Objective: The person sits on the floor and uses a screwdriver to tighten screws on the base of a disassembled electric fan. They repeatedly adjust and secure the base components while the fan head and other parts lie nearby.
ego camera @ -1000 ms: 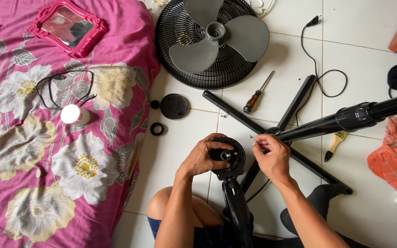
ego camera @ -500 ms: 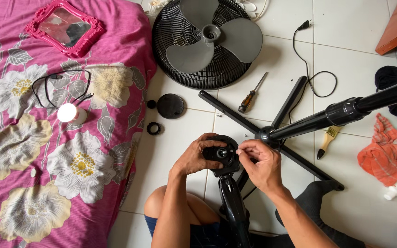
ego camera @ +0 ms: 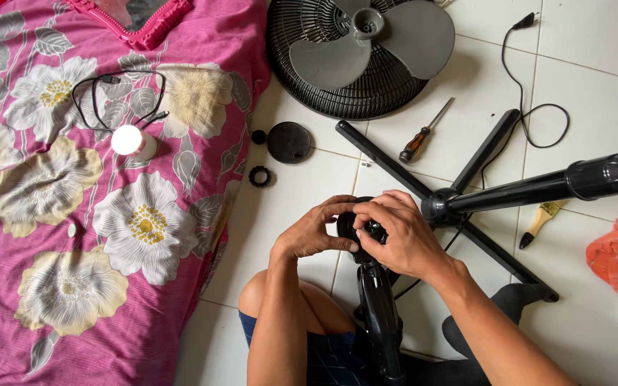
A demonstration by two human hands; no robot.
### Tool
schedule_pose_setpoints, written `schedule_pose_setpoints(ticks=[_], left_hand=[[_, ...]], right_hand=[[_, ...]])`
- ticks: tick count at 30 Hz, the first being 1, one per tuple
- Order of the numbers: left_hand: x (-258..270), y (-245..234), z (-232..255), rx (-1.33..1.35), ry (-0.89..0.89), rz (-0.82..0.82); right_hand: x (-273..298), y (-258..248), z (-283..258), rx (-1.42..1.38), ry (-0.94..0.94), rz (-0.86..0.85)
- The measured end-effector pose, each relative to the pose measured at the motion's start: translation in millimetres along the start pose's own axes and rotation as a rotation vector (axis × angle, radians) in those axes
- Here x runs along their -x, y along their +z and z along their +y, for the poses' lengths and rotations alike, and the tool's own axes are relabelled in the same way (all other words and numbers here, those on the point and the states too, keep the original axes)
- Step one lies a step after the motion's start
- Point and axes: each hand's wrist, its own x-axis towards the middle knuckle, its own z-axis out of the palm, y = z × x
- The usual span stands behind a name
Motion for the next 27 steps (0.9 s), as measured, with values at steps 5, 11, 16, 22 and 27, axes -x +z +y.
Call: schedule_pose_setpoints(ticks=[5,11,16,22,27], left_hand=[[3,-2,-1,0.063,-0.097,0.007],[1,-3,3,-0.029,-0.087,0.025],[0,-4,2,-0.007,-0.081,0.009],[-2,-2,0,0.017,-0.063,0.007],[0,-4,5,0.065,-0.032,-0.020]], right_hand=[[-13,11,12,0.045,0.110,-0.201],[-16,18,19,0.086,0.179,-0.296],[-14,19,20,0.078,0.169,-0.278],[-12,23,16,0.070,0.225,-0.252],[-6,26,16,0.028,0.248,-0.212]])
